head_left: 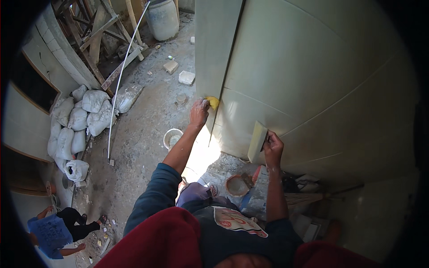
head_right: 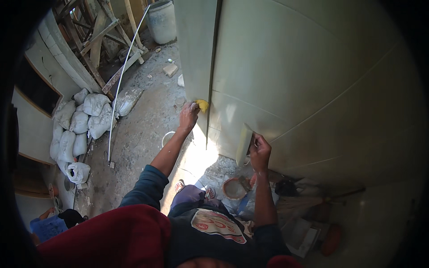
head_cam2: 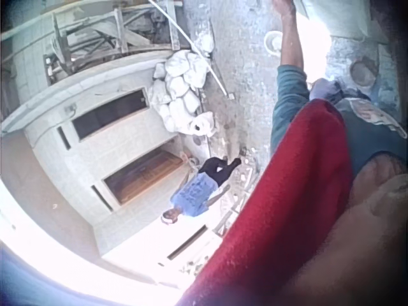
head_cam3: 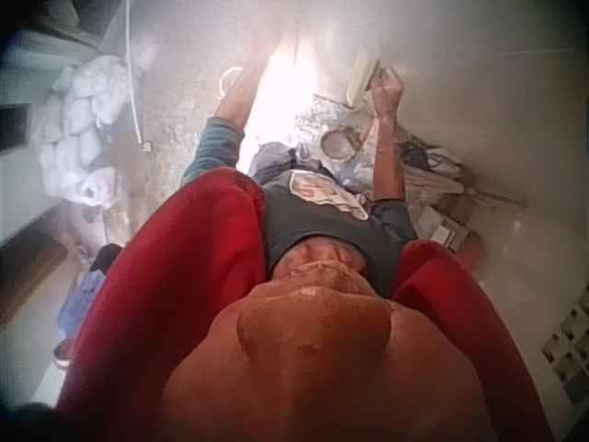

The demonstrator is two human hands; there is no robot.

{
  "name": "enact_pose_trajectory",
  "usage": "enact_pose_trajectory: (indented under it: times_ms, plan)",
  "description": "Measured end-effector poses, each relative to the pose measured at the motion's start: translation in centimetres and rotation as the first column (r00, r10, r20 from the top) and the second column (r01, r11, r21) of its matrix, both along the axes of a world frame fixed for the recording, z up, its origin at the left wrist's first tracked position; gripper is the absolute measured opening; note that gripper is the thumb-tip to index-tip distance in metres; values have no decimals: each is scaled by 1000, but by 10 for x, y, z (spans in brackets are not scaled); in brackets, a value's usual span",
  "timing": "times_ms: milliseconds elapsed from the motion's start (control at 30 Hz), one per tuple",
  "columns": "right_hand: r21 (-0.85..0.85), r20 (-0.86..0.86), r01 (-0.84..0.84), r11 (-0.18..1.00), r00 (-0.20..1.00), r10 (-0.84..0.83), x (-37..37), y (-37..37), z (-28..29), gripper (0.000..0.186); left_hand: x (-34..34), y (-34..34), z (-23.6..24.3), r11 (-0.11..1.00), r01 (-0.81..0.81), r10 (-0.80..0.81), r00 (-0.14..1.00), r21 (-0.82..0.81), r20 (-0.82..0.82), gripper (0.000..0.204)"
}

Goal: The person applies plaster to the corner and seams of a wall using a sponge and a trowel.

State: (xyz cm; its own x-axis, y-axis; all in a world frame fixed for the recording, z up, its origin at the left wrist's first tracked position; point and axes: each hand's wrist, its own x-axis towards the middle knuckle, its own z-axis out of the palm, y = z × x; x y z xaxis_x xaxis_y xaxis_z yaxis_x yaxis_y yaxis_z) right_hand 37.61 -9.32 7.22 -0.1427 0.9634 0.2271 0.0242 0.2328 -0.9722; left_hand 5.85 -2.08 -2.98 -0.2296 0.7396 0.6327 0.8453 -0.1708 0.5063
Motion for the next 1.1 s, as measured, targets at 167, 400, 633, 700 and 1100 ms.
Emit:
enact_pose_trajectory:
  times_ms: [167, 400, 633, 700, 1100]
  plan:
    - [634, 302, -84, 768, 942, -146, -103, 58, 135, 32, -4, -80, -83, 964, -47, 88, 985, -262, 147, 12]
    - [834, 516, -248, 492, 665, -540, -161, 82, 126, 31, -54, -229, -130, 840, -154, 324, 912, -520, 253, 5]
    - [827, 538, -237, 510, 598, -594, -154, 67, 74, 32, -125, -335, -157, 698, -317, 583, 772, -642, 253, 8]
    - [923, 362, -121, 365, 591, -721, -167, 70, 138, 34, -143, -350, -159, 675, -351, 598, 775, -649, 203, 9]
    - [894, 180, 240, 379, 583, -792, -195, 83, -25, 33, -149, -242, -132, 895, -56, 287, 833, -443, 474, 10]
